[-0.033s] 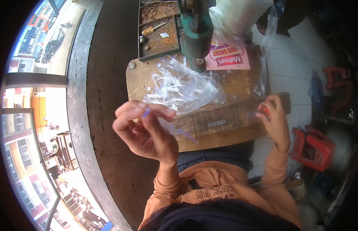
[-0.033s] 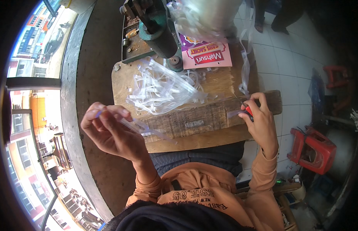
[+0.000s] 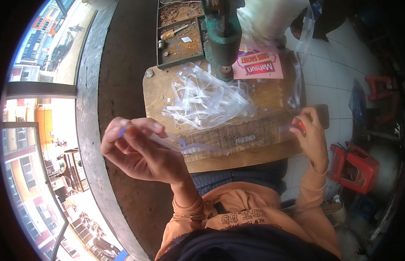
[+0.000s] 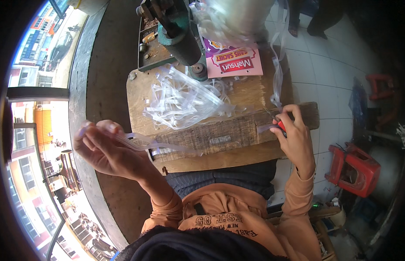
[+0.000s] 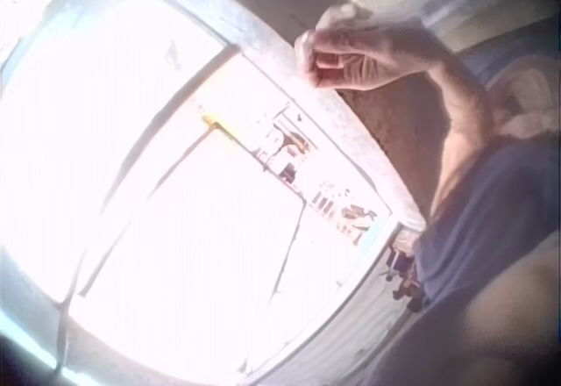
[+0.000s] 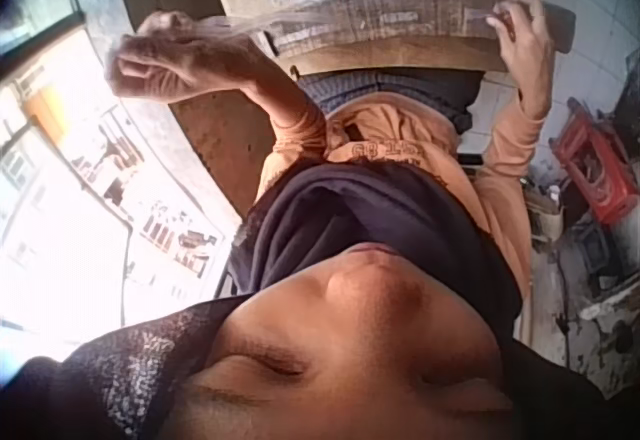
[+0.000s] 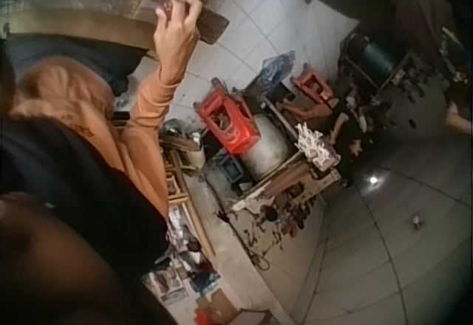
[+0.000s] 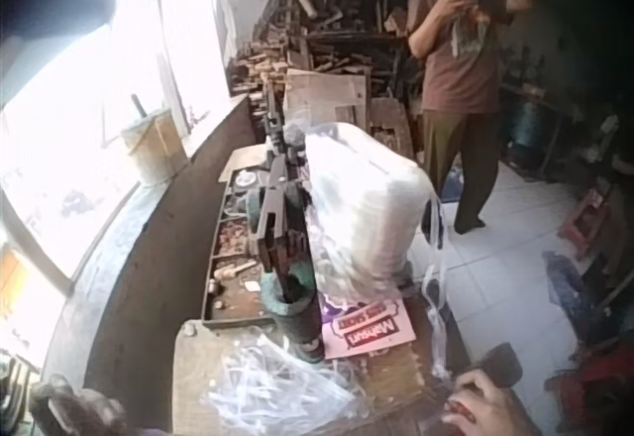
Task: The person cuts sections of clear plastic straps from a larger roll using a utility knife on a wooden block.
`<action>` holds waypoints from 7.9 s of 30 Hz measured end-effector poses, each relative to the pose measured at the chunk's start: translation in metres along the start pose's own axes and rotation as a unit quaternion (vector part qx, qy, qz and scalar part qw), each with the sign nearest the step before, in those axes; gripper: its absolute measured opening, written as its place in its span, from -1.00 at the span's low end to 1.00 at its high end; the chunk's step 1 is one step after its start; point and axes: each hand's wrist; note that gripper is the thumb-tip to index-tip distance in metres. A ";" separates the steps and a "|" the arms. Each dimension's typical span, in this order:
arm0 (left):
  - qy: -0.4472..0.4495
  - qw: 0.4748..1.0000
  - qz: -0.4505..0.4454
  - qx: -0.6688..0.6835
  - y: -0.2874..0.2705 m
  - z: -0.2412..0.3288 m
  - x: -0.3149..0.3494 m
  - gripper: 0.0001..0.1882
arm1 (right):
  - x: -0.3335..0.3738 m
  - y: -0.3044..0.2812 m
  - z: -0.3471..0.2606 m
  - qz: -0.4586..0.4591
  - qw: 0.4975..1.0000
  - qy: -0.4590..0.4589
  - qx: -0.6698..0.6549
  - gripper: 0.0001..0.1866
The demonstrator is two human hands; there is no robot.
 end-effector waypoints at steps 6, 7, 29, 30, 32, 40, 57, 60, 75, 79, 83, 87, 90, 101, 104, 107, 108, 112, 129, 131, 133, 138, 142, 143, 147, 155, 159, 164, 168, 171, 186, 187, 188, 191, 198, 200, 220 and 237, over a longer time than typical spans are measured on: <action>0.208 0.969 0.105 -0.079 0.014 0.002 -0.017 -0.87 | 0.004 0.014 0.008 0.067 0.987 -0.132 0.062 -0.78; 0.214 0.972 0.011 -0.097 0.019 -0.008 -0.005 -0.87 | 0.003 0.015 0.008 0.075 0.987 -0.130 0.065 -0.78; -0.217 0.853 -0.474 -0.003 -0.019 0.029 0.099 -0.81 | 0.020 0.013 -0.057 -0.073 0.974 -0.144 -0.156 -0.75; -0.207 0.859 -0.468 -0.009 -0.029 0.029 0.100 -0.80 | 0.018 0.014 -0.052 -0.061 0.974 -0.173 -0.135 -0.75; -0.187 0.878 -0.440 -0.005 -0.046 0.030 0.100 -0.80 | 0.014 0.011 -0.048 -0.027 0.974 -0.211 -0.075 -0.73; -0.159 0.917 -0.355 0.086 -0.087 0.057 0.081 -0.84 | -0.020 -0.029 -0.044 0.121 0.925 -0.328 0.149 -0.64; -0.323 0.930 -0.058 0.168 -0.173 0.036 0.062 -0.81 | -0.075 -0.088 -0.042 0.293 0.818 -0.420 0.261 -0.83; -0.351 0.910 -0.077 0.209 -0.158 0.030 0.068 -0.82 | -0.019 -0.116 -0.016 0.347 0.818 -0.401 0.220 -0.68; -0.377 0.839 -0.376 0.110 -0.098 0.017 0.075 -0.88 | 0.120 -0.107 -0.013 0.245 0.898 0.171 0.323 -0.73; -0.360 0.846 -0.389 -0.053 -0.081 0.028 0.072 -0.86 | 0.064 -0.059 -0.020 -0.001 0.990 0.113 0.078 -0.54; -0.377 0.840 -0.389 -0.041 -0.069 0.025 0.075 -0.87 | 0.021 0.016 -0.092 -0.054 0.988 -0.045 -0.137 -0.57; -0.435 0.843 -0.317 0.015 -0.067 0.029 0.075 -0.90 | 0.015 0.067 -0.115 0.044 0.961 -0.229 -0.151 -0.64; -0.452 0.827 -0.331 0.038 -0.073 0.023 0.078 -0.86 | 0.016 0.071 -0.115 0.047 0.958 -0.244 -0.144 -0.66; -0.420 0.844 -0.321 0.093 -0.066 0.022 0.079 -0.76 | 0.008 0.072 -0.114 0.057 0.963 -0.208 -0.162 -0.69; -0.356 0.870 -0.339 0.032 -0.068 0.020 0.080 -0.78 | 0.006 0.071 -0.115 0.038 0.965 -0.200 -0.164 -0.70; -0.328 0.875 -0.357 -0.014 -0.068 0.020 0.080 -0.82 | 0.006 0.069 -0.114 0.005 0.968 -0.176 -0.177 -0.70; -0.325 0.874 -0.361 -0.026 -0.068 0.021 0.081 -0.83 | 0.006 0.068 -0.114 -0.006 0.969 -0.166 -0.182 -0.69; -0.427 0.850 -0.308 0.003 -0.063 0.025 0.085 -0.86 | 0.006 0.067 -0.116 -0.005 0.974 -0.139 -0.181 -0.64; -0.332 0.862 -0.374 -0.083 -0.058 0.026 0.086 -0.79 | 0.006 0.066 -0.109 0.006 0.981 -0.151 -0.124 -0.74; -0.328 0.860 -0.379 -0.094 -0.057 0.026 0.086 -0.77 | 0.005 0.068 -0.109 0.021 0.981 -0.147 -0.125 -0.80; -0.329 0.858 -0.383 -0.100 -0.057 0.026 0.086 -0.77 | 0.005 0.070 -0.109 0.027 0.982 -0.143 -0.122 -0.83; -0.347 0.853 -0.377 -0.100 -0.058 0.023 0.087 -0.76 | 0.002 0.067 -0.108 0.004 0.982 -0.162 -0.098 -0.77; -0.369 0.848 -0.369 -0.087 -0.057 0.024 0.088 -0.76 | 0.002 0.068 -0.108 0.004 0.982 -0.161 -0.098 -0.79; -0.371 0.849 -0.367 -0.084 -0.057 0.023 0.088 -0.76 | 0.002 0.068 -0.108 0.004 0.982 -0.163 -0.100 -0.79; -0.388 0.843 -0.364 -0.081 -0.057 0.025 0.086 -0.76 | 0.001 0.069 -0.107 0.011 0.980 -0.171 -0.097 -0.79; -0.369 0.843 -0.378 -0.103 -0.063 0.020 0.090 -0.75 | 0.004 0.073 -0.119 0.000 0.991 -0.128 -0.047 -0.75; -0.353 0.859 -0.352 -0.115 -0.070 0.021 0.091 -0.76 | 0.008 0.085 -0.125 -0.007 0.989 -0.095 -0.111 -0.74; -0.352 0.862 -0.324 -0.171 -0.087 0.014 0.085 -0.78 | 0.000 0.094 -0.135 -0.072 0.986 -0.074 -0.132 -0.79; -0.296 0.874 -0.280 -0.264 -0.103 0.010 0.082 -0.84 | -0.010 0.112 -0.145 -0.117 0.977 -0.065 -0.165 -0.84; -0.221 0.875 -0.231 -0.364 -0.107 0.004 0.081 -0.84 | -0.021 0.123 -0.152 -0.149 0.974 -0.024 -0.171 -0.93; -0.153 0.886 -0.161 -0.406 -0.134 -0.006 0.081 -0.80 | -0.034 0.136 -0.169 -0.225 0.965 0.042 -0.127 -0.83; -0.133 0.883 -0.174 -0.415 -0.134 -0.005 0.082 -0.79 | -0.034 0.136 -0.170 -0.223 0.965 0.043 -0.128 -0.83; -0.113 0.880 -0.187 -0.423 -0.131 -0.001 0.083 -0.77 | -0.034 0.137 -0.170 -0.221 0.966 0.044 -0.129 -0.83; -0.067 0.870 -0.252 -0.419 -0.131 0.009 0.086 -0.67 | -0.033 0.139 -0.171 -0.216 0.967 0.041 -0.133 -0.82; -0.082 0.826 -0.378 -0.409 -0.126 0.025 0.095 -0.63 | -0.033 0.138 -0.171 -0.228 0.962 0.031 -0.145 -0.83; -0.076 0.826 -0.390 -0.401 -0.123 0.023 0.097 -0.60 | -0.033 0.137 -0.171 -0.233 0.961 0.034 -0.144 -0.83; -0.088 0.752 -0.483 -0.439 -0.124 0.033 0.103 -0.63 | -0.034 0.135 -0.171 -0.235 0.961 -0.023 -0.147 -0.91; -0.086 0.725 -0.514 -0.450 -0.111 0.039 0.093 -0.26 | -0.036 0.141 -0.169 -0.216 0.963 -0.041 -0.158 -0.86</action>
Point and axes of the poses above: each hand's wrist, its own x-axis away from the middle knuckle, its own y-axis out of the palm, z = x × y, and after that the axes turned 6 degrees about -x, right-handed
